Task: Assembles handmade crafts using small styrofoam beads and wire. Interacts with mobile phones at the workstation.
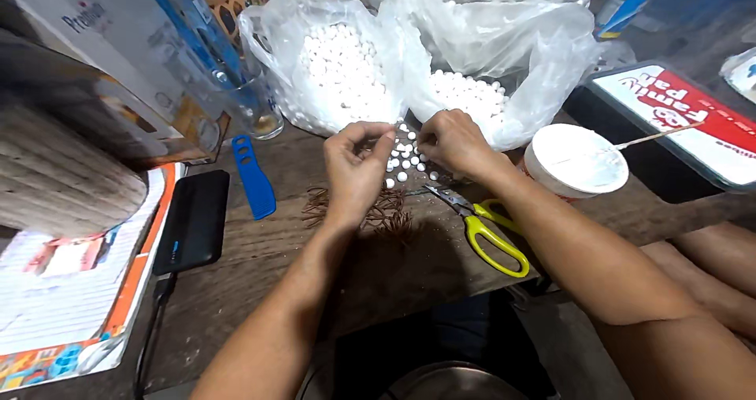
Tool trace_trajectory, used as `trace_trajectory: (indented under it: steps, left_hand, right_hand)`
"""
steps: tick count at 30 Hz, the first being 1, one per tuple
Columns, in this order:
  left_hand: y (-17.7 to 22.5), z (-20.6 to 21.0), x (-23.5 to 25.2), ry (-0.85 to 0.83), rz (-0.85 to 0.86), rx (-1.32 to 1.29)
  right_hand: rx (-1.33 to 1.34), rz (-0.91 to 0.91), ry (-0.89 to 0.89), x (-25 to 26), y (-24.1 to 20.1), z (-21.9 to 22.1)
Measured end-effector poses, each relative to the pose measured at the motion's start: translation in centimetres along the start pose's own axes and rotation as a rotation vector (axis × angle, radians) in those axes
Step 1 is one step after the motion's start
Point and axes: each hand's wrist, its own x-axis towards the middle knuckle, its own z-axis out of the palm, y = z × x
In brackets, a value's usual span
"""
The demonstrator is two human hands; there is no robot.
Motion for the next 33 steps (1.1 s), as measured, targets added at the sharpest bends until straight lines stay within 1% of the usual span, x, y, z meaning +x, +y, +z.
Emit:
trace_trajectory:
  steps: [3, 6, 8, 9, 11, 13, 15, 16, 18, 20, 22, 24, 27, 33]
  left_hand:
    - [-0.2, 0.2, 0.0, -0.014, -0.003, -0.004]
    - [-0.3, 0.3, -0.1, -0.024, -0.024, 0.006]
    - [-0.1, 0.1, -0.2, -0.047, -0.059, 0.025]
    - [0.0, 0.1, -0.3, -0.059, -0.064, 0.029]
    - [0.0, 0.1, -0.3, -0.060, -0.063, 0.025]
    - [0.2, 0.2, -0.4, -0.055, -0.070, 0.024]
    - [0.3, 0.4, -0.6, -0.050, -0.073, 0.019]
    - [0.3, 0.4, -0.6, -0.050, -0.069, 0.016]
    - [0.2, 0.4, -0.5, -0.053, -0.059, 0.025]
    - [0.3, 0.3, -0.5, -0.055, -0.055, 0.041]
    - [0.4, 0.3, -0.5, -0.052, -0.053, 0.039]
    - [0.5, 0.3, -0.5, -0.050, -0.045, 0.036]
    - [0.1, 0.5, -0.3, -0.028, 0.011, 0.019]
    - [-0.1, 0.7, -0.2, -0.015, 0.031, 0.013]
  right_hand:
    - [0.008, 0.080, -0.046, 0.4, -0.1, -0.5]
    - [-0.022, 0.124, -0.132, 0.9, -0.7, -0.7]
    - [0.009, 0.093, -0.128, 1.0, -0.5, -0.5]
    - [0.073, 0.053, -0.082, 0.8, -0.1, -0.4]
    - [0.316, -0.016, 0.059, 0.1, 0.7, -0.5]
    - [0.663, -0.035, 0.162, -0.8, 0.8, -0.8]
    - [1.023, -0.026, 0.179, -1.4, 0.3, -1.0]
    - [1.145, -0.022, 0.167, -1.4, 0.2, -1.0]
    - [1.270, -0.046, 0.111, -1.4, 0.3, -0.9]
    - [1.317, -0.095, 0.055, -1.3, 0.5, -0.7]
    - [1.338, -0.118, 0.039, -1.3, 0.6, -0.7]
    - [1.365, -0.106, 0.035, -1.4, 0.5, -0.7]
    - [1.406, -0.079, 0.002, -1.4, 0.7, -0.9]
    - [1.432, -0.061, -0.020, -1.1, 1.0, -0.9]
